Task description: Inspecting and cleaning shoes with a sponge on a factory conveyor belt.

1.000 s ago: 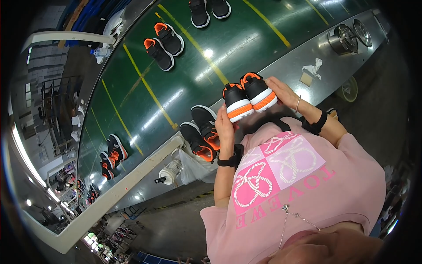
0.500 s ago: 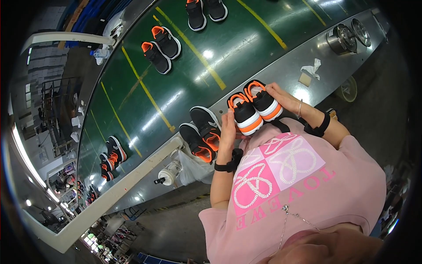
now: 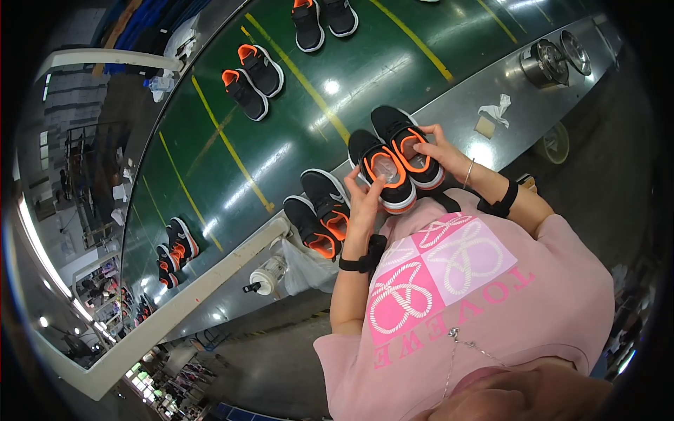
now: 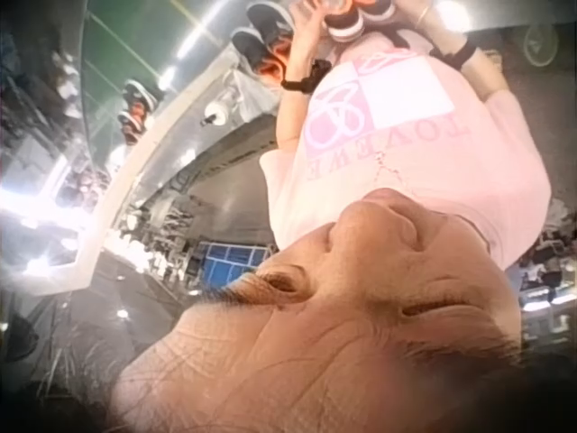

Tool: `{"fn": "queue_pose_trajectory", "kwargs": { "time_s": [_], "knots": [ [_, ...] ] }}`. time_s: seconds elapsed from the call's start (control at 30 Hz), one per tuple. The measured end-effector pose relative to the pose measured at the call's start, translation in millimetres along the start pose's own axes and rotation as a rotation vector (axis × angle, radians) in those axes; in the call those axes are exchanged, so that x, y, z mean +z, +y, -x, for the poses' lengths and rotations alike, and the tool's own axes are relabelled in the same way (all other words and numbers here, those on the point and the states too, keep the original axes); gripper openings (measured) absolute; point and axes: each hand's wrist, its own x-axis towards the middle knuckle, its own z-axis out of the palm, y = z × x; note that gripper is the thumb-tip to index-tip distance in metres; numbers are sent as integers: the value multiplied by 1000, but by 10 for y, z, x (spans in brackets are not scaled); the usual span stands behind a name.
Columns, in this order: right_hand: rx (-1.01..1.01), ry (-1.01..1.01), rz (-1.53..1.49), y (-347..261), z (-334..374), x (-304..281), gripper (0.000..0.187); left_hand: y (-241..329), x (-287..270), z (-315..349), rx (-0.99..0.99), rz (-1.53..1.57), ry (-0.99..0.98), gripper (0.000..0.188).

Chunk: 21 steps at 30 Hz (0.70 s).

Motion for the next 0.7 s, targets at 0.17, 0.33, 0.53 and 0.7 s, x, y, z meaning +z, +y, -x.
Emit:
{"fn": "queue_pose_trajectory", "kwargs": {
  "time_s": [0.17,0.33,0.53,0.7],
  "knots": [
    [-716,405,661,79,-37,21,65,-194,-41,-238,622,-597,291,87],
    [-616,256,1237,317,-82,-35,67,-539,-95,-402,576,-1160,371,98],
    [-635,272,1194,518,-145,-13,69,-794,-134,-509,730,-1014,399,96],
    [-800,363,1044,672,-272,-141,50,-821,-193,-558,793,-946,399,80]
  ]
}}
